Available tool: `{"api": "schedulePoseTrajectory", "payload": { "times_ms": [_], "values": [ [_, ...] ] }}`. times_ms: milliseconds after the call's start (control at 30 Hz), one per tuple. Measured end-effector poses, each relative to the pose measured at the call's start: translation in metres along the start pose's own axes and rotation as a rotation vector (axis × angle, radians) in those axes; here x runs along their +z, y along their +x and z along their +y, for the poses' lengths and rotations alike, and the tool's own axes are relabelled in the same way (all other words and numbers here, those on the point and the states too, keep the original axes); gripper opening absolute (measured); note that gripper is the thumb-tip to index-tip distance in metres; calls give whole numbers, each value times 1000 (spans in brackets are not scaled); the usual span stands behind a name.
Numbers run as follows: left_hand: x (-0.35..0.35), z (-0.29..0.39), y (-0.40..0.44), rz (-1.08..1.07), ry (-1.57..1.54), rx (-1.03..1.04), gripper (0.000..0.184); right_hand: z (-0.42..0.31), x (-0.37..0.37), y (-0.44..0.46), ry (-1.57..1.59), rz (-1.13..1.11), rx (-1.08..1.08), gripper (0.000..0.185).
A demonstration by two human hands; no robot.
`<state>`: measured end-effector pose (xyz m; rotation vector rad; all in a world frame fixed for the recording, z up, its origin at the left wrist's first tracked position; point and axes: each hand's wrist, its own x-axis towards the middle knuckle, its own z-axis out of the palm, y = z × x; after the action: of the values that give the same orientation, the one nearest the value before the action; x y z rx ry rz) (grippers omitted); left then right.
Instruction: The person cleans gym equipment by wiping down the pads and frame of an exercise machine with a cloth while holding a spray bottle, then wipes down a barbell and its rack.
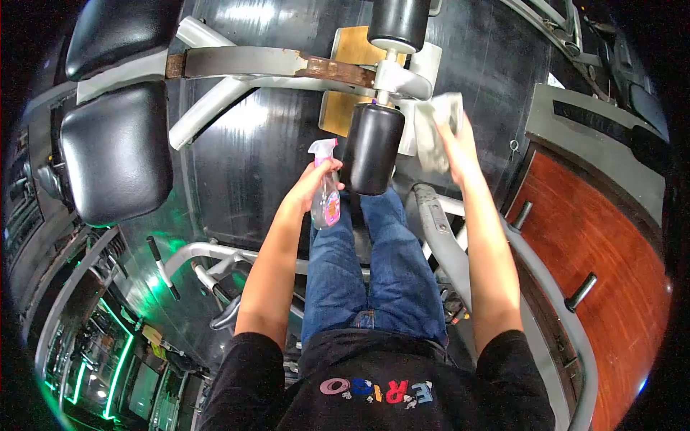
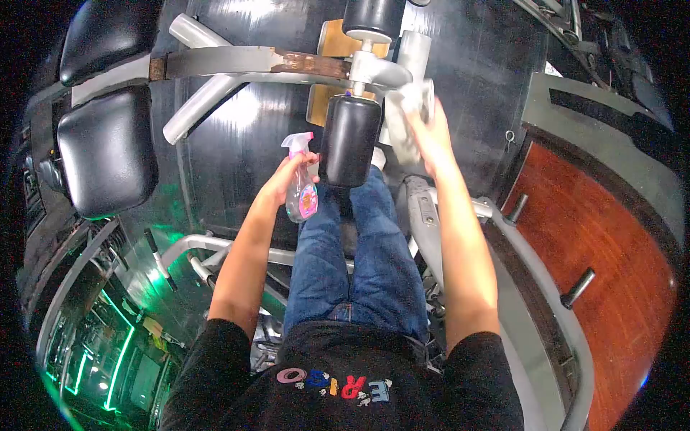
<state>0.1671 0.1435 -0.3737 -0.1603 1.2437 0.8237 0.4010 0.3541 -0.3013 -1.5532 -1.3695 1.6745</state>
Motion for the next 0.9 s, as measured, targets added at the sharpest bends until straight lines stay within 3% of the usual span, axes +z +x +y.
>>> {"api": "schedulePoseTrajectory", "payload": {
  "times_ms": [100, 167, 200, 233, 333, 433, 500, 600, 633, 667, 733, 800, 833, 900],
  "values": [
    [10, 4, -28, -24, -25, 116, 35, -4, 35, 31, -326, 19, -152, 48],
    [19, 14, -45, -32, 98, 82, 35, 29, 65, 30, -562, -41, -401, 35],
    [19, 12, -46, -29, 99, 99, 35, 43, 82, 9, -599, 46, -537, 35],
    [16, 9, -44, -35, 101, 96, 35, 36, 91, -21, -704, 43, -474, 36],
    [5, -3, -30, -19, -20, 140, 30, 71, 93, -99, -835, -346, -447, 42],
    [-1, -7, -17, 19, -65, 153, 33, 91, 82, -149, -867, -569, -178, 40],
    [1, -1, -11, 23, -33, 115, 35, 109, 63, -162, -673, -527, -85, 38],
    [-6, -2, 9, 10, -35, 75, 37, 115, 29, -144, -604, -407, -191, 36],
    [-7, -5, 15, -15, -67, 81, 38, 79, 25, -131, -513, -270, -162, 32],
    [-6, -2, 15, -66, -69, -5, 39, 47, 21, -111, -471, -271, 50, 33],
    [4, 3, 13, -26, 19, -15, 39, 45, 15, -67, -450, -59, -217, 28],
    [2, 3, 13, 3, 50, -32, 40, 19, 17, -25, -534, -38, -188, 28],
    [1, 4, 12, 6, 57, -31, 40, 39, 21, 1, -590, 90, -344, 29],
    [2, 5, 9, 8, 63, 1, 50, 26, 42, 22, -518, 80, -282, 32]
  ]
}}
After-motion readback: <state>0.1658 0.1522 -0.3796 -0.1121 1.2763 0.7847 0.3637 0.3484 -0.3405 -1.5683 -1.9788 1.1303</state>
